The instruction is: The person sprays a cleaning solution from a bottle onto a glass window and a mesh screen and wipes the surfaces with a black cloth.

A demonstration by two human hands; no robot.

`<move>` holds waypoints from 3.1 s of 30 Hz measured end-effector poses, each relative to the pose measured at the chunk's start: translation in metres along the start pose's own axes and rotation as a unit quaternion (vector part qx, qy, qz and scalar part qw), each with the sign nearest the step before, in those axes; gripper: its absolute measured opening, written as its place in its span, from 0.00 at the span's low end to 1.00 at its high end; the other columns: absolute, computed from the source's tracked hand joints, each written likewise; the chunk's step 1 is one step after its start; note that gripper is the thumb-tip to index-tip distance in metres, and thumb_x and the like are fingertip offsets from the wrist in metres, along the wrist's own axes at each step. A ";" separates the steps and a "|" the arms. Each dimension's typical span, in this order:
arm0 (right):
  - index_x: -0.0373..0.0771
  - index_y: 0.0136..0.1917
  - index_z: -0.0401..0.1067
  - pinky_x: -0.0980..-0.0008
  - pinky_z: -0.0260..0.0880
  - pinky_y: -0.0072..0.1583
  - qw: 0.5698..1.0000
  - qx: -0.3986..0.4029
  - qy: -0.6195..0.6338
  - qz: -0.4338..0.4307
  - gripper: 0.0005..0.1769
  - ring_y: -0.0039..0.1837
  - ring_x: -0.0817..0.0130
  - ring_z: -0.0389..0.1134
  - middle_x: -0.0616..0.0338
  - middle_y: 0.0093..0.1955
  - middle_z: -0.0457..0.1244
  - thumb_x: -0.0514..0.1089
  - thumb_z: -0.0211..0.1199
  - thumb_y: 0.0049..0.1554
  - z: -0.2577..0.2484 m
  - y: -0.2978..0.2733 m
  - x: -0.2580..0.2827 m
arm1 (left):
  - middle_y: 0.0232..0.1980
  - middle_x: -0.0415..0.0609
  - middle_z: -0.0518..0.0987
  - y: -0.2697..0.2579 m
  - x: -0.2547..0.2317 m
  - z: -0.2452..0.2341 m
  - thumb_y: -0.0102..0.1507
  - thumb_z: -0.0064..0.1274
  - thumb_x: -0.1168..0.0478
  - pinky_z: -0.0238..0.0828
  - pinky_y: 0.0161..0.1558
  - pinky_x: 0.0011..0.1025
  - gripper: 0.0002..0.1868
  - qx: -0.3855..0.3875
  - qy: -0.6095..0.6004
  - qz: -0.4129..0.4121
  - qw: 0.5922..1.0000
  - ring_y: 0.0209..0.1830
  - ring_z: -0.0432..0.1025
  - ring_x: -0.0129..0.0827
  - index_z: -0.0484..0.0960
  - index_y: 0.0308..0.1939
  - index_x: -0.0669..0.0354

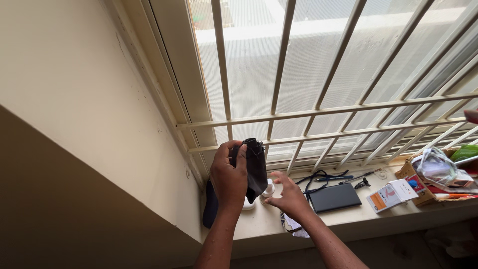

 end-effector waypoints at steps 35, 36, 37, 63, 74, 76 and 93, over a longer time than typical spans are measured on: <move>0.36 0.78 0.58 0.67 0.78 0.48 0.903 -0.317 0.022 -0.289 0.37 0.50 0.66 0.72 0.53 0.53 0.65 0.41 0.64 0.59 -0.231 -0.127 0.262 | 0.42 0.48 0.86 0.032 -0.224 0.013 0.64 0.57 0.58 0.84 0.42 0.28 0.09 0.164 -0.163 -0.010 0.973 0.40 0.83 0.30 0.83 0.45 0.58; 0.37 0.76 0.61 0.68 0.79 0.48 0.894 -0.338 0.045 -0.291 0.30 0.51 0.69 0.73 0.55 0.53 0.66 0.41 0.60 0.62 -0.240 -0.130 0.264 | 0.43 0.47 0.87 0.033 -0.232 0.015 0.65 0.57 0.57 0.85 0.44 0.28 0.10 0.184 -0.158 0.007 0.970 0.42 0.84 0.30 0.83 0.45 0.58; 0.36 0.73 0.63 0.67 0.78 0.49 0.874 -0.374 0.048 -0.305 0.28 0.50 0.67 0.72 0.54 0.53 0.66 0.39 0.61 0.61 -0.254 -0.136 0.269 | 0.44 0.48 0.87 0.038 -0.244 0.011 0.65 0.57 0.57 0.84 0.45 0.30 0.10 0.166 -0.140 0.056 0.975 0.44 0.83 0.32 0.83 0.46 0.57; 0.35 0.61 0.76 0.69 0.78 0.58 0.683 -0.586 -0.206 -0.385 0.22 0.56 0.63 0.71 0.56 0.54 0.67 0.29 0.69 0.52 -0.356 -0.127 0.420 | 0.42 0.36 0.75 0.107 -0.316 -0.048 0.61 0.64 0.52 0.57 0.57 0.43 0.07 -0.160 0.112 0.394 0.898 0.56 0.66 0.34 0.85 0.37 0.46; 0.34 0.49 0.78 0.67 0.79 0.52 0.809 -0.475 -0.122 -0.322 0.11 0.49 0.64 0.74 0.56 0.49 0.70 0.29 0.62 0.53 -0.370 -0.095 0.403 | 0.35 0.30 0.72 0.114 -0.313 -0.049 0.60 0.63 0.44 0.46 0.58 0.47 0.09 -0.166 0.152 0.373 0.900 0.48 0.65 0.29 0.86 0.32 0.38; 0.33 0.48 0.77 0.64 0.78 0.54 0.762 -0.527 -0.134 -0.352 0.10 0.50 0.60 0.74 0.54 0.49 0.70 0.29 0.62 0.51 -0.366 -0.105 0.404 | 0.34 0.29 0.71 0.115 -0.314 -0.050 0.59 0.64 0.44 0.45 0.58 0.47 0.09 -0.160 0.152 0.373 0.901 0.47 0.65 0.28 0.87 0.32 0.37; 0.34 0.62 0.73 0.64 0.78 0.60 0.647 -0.600 -0.159 -0.443 0.16 0.61 0.55 0.74 0.50 0.60 0.69 0.32 0.62 0.60 -0.404 -0.143 0.463 | 0.33 0.32 0.68 0.125 -0.308 -0.047 0.57 0.64 0.43 0.46 0.52 0.47 0.10 -0.132 0.165 0.362 0.908 0.45 0.62 0.29 0.87 0.30 0.39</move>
Point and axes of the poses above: each hand's wrist, its own y-axis towards the middle knuckle, its own z-axis out of the palm, x = y × z, the point moved 9 cm from there along y, towards the middle knuckle
